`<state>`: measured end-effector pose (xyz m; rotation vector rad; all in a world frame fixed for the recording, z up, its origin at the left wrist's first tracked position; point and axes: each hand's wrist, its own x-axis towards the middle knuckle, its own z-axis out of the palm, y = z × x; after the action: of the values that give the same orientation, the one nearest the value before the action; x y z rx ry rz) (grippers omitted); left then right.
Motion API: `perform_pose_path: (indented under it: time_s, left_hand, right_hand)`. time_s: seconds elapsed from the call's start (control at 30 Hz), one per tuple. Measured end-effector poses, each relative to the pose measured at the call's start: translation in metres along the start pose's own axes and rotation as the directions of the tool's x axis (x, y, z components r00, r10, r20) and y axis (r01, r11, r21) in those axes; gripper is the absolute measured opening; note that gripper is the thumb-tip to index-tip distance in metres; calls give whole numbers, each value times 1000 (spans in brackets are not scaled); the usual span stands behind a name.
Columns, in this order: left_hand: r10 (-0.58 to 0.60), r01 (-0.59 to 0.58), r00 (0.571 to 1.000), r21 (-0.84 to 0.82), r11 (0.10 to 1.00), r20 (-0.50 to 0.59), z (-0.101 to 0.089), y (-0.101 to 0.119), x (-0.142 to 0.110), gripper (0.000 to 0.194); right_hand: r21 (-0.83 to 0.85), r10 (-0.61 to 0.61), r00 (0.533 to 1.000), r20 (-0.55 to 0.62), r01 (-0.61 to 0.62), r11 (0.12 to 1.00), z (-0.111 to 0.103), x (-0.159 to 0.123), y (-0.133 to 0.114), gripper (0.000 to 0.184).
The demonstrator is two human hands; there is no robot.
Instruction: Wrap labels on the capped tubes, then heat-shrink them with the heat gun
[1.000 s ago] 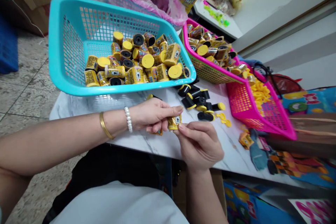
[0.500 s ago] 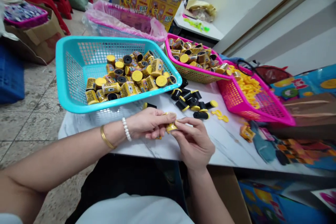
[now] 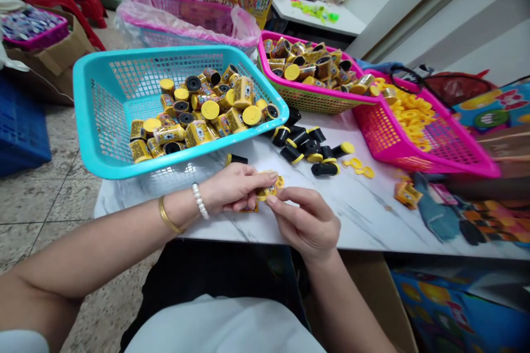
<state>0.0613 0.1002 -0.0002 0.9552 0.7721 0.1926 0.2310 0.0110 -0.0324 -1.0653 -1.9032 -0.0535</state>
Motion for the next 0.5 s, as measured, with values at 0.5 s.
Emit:
perform_pose_path:
  time_s: [0.5]
  left_hand:
    - [16,-19,996,35,999,92,-4,-5,0,54]
  right_hand:
    - [211,207,978,-30,-196,958,8,0,-9,32]
